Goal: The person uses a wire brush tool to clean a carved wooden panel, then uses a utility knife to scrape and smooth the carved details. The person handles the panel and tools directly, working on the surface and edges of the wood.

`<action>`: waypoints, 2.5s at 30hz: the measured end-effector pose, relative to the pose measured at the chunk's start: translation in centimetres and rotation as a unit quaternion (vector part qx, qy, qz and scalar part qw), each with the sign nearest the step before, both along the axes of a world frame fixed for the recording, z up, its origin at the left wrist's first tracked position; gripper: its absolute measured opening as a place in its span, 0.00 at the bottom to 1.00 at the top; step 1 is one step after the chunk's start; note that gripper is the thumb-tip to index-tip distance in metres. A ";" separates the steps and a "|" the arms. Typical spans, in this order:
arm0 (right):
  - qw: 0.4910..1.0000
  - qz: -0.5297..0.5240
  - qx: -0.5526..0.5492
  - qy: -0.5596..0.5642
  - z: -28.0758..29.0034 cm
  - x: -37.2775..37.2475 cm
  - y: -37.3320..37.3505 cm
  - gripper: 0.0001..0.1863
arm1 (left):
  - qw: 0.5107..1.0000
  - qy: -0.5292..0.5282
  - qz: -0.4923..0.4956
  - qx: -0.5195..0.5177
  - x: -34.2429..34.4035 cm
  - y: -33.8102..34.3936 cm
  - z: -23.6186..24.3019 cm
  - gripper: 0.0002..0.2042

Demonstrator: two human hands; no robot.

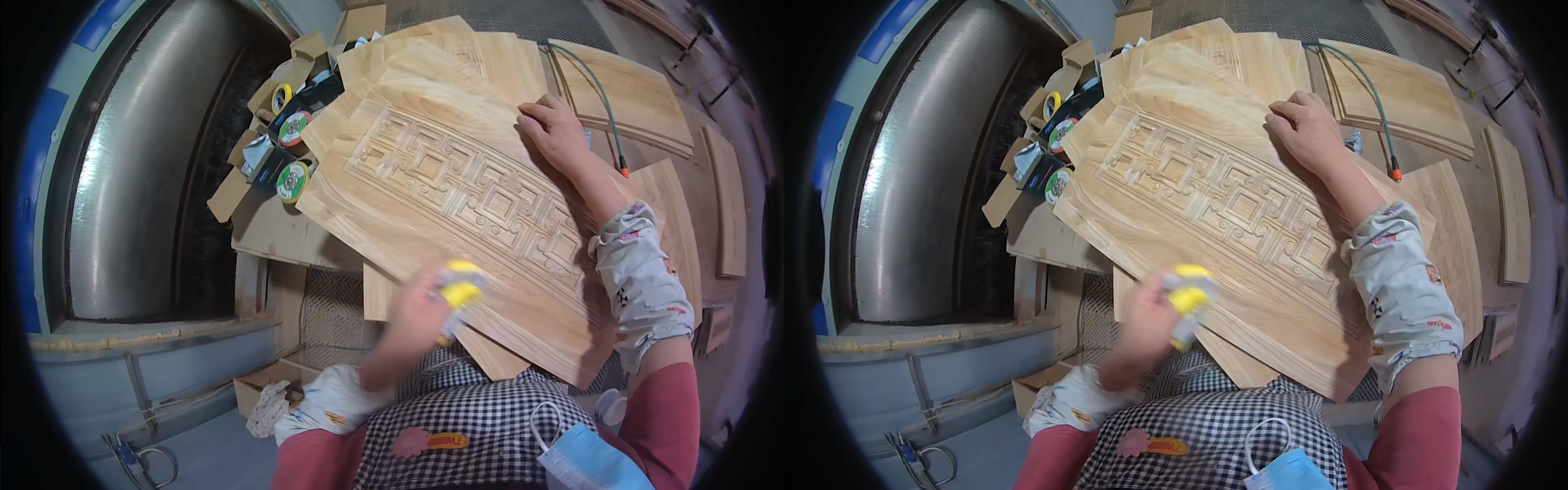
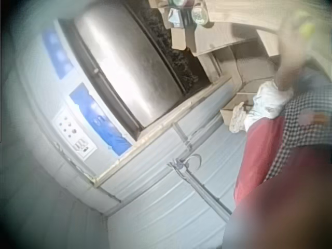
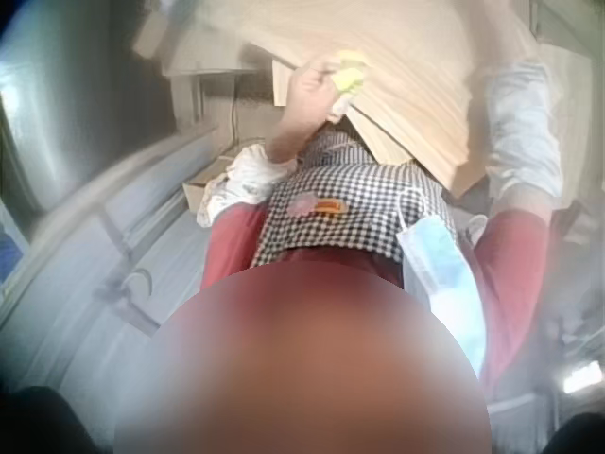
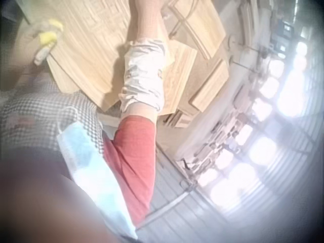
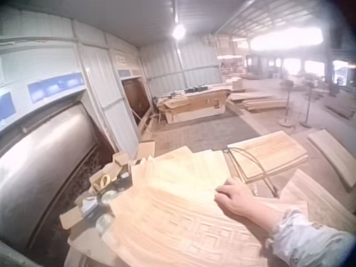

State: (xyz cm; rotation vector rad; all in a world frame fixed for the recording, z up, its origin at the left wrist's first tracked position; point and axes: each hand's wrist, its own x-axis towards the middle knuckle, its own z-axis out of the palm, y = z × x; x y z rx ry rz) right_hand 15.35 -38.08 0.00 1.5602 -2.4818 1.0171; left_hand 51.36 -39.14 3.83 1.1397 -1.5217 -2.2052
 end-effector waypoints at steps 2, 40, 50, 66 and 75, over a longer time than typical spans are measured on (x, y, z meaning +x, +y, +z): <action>1.000 -0.007 0.001 0.011 -0.2 0.1 0.4 0.19 | 0.988 0.052 0.117 -0.087 1.0 -4.9 0.6 0.09; 0.995 -0.042 -0.064 -0.068 0.0 2.5 1.6 0.13 | 0.831 -0.119 0.045 -0.541 3.5 -13.5 -3.9 0.06; 0.960 -0.064 -0.034 -0.271 -0.6 -10.2 8.1 0.19 | 0.888 -0.072 0.049 -0.451 3.0 -16.7 -5.8 0.04; 0.913 -0.335 0.139 -0.189 -18.7 -17.2 24.6 0.31 | 0.926 -0.052 0.046 -0.372 1.7 -17.4 -4.2 0.05; 0.833 -0.346 0.064 -0.427 -15.8 -23.7 28.3 0.14 | 0.912 -0.036 0.040 -0.407 2.7 -18.2 -4.6 0.07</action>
